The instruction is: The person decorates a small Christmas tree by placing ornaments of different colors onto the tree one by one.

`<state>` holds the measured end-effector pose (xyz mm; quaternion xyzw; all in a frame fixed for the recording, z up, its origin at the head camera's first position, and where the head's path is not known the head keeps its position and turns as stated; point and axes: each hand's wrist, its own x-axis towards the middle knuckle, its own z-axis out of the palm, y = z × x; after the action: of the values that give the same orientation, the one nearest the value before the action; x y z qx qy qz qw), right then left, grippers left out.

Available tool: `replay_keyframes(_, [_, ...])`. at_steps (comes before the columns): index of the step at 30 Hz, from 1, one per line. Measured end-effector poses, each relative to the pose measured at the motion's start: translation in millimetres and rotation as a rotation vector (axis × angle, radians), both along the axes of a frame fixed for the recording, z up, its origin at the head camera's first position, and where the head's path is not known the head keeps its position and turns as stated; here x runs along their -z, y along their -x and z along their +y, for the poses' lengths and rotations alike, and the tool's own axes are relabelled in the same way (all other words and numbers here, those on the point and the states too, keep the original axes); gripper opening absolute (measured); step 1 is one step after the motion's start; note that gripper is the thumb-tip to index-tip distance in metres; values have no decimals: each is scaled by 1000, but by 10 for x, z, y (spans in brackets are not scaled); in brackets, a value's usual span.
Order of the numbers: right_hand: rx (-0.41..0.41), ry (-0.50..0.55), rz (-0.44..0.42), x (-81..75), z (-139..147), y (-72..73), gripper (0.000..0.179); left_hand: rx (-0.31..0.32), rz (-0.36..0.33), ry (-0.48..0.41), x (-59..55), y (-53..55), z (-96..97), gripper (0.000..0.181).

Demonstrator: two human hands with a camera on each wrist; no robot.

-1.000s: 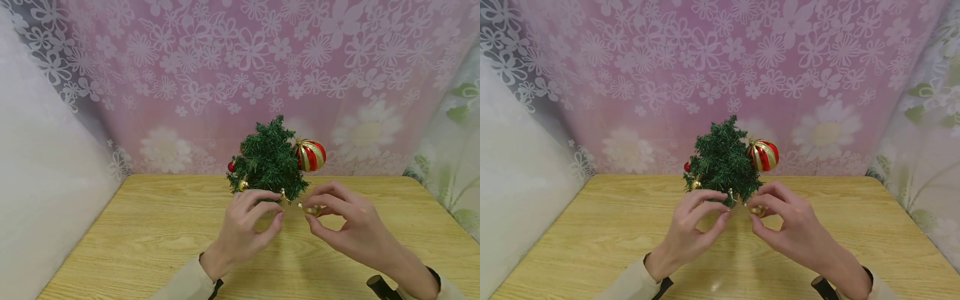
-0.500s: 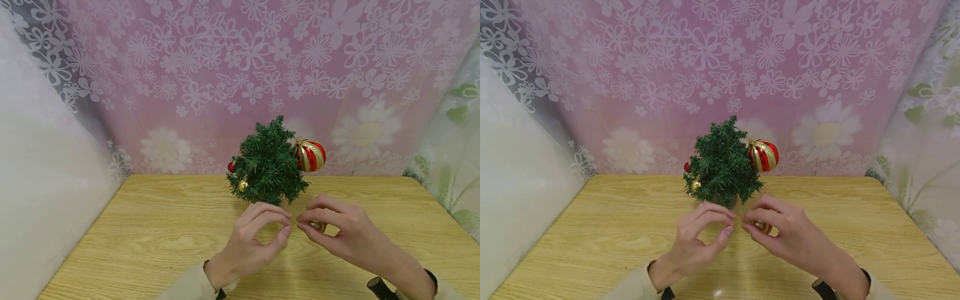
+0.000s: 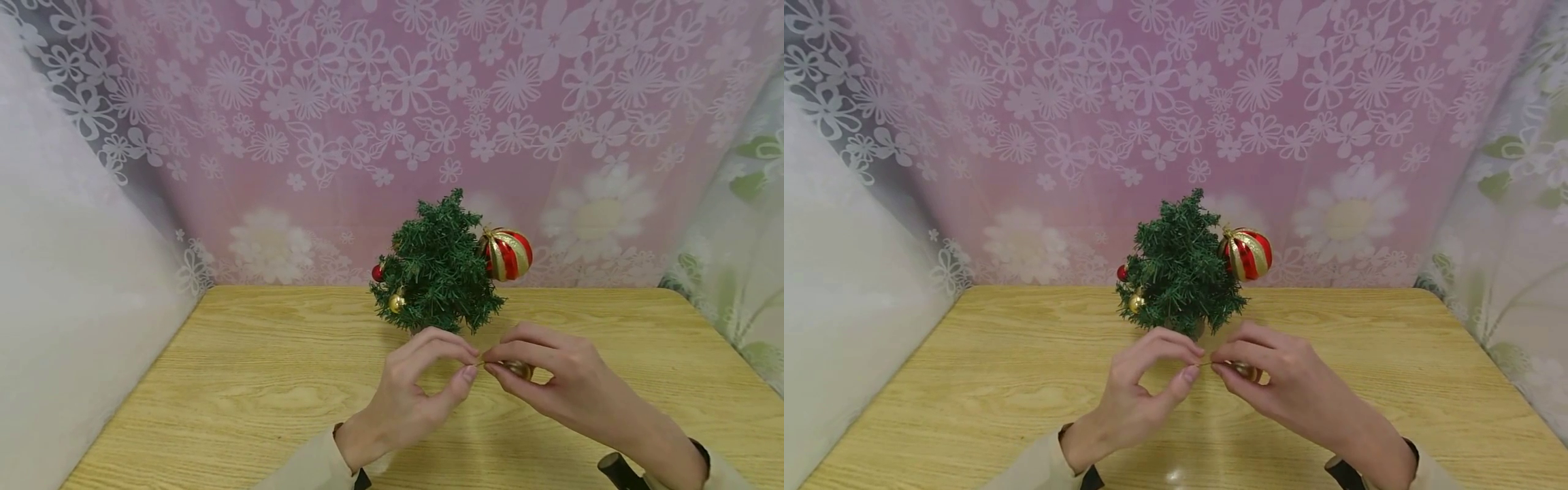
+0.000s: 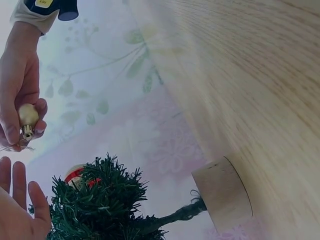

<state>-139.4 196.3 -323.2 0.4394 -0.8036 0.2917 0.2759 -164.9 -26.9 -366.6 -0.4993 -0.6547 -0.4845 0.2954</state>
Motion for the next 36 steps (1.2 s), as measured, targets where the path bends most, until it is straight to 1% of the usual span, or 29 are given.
replay_keyframes(4, [9,5,6,3,-1,1,26,-17,-21,13,-6,-11,3,9])
replay_keyframes(7, [25,21,-11,5,7,-8,24,-36,-82,35,-8,-27,3,8])
replay_keyframes(10, [36,33,-29,9,17,-20,23,-61,-159,54,-2,-45,-1,7])
replay_keyframes(14, [32,30,-43,20,28,-22,23,-90,-228,46,8,-59,-8,6])
replay_keyframes(19, [-10,12,-48,36,27,-4,21,-91,-254,16,-4,-63,-14,7])
replay_keyframes(22, [-15,7,-52,36,21,-1,22,-89,-266,17,-10,-67,-12,7])
replay_keyframes(25, [19,18,-48,29,23,-8,24,-83,-291,29,-4,-66,-5,7])
replay_keyframes(27, [56,30,-23,24,24,-13,27,-77,-313,39,0,-59,3,7])
replay_keyframes(30, [107,55,-5,18,18,-20,29,-59,-365,56,-12,-54,15,9])
replay_keyframes(32, [129,71,4,11,13,-22,29,-48,-408,68,-42,-55,17,10])
replay_keyframes(34, [145,98,-7,2,2,-16,19,-34,-457,74,-90,-57,10,10])
replay_keyframes(36, [159,116,-36,-17,-8,-4,5,-31,-497,72,-151,-54,-1,10])
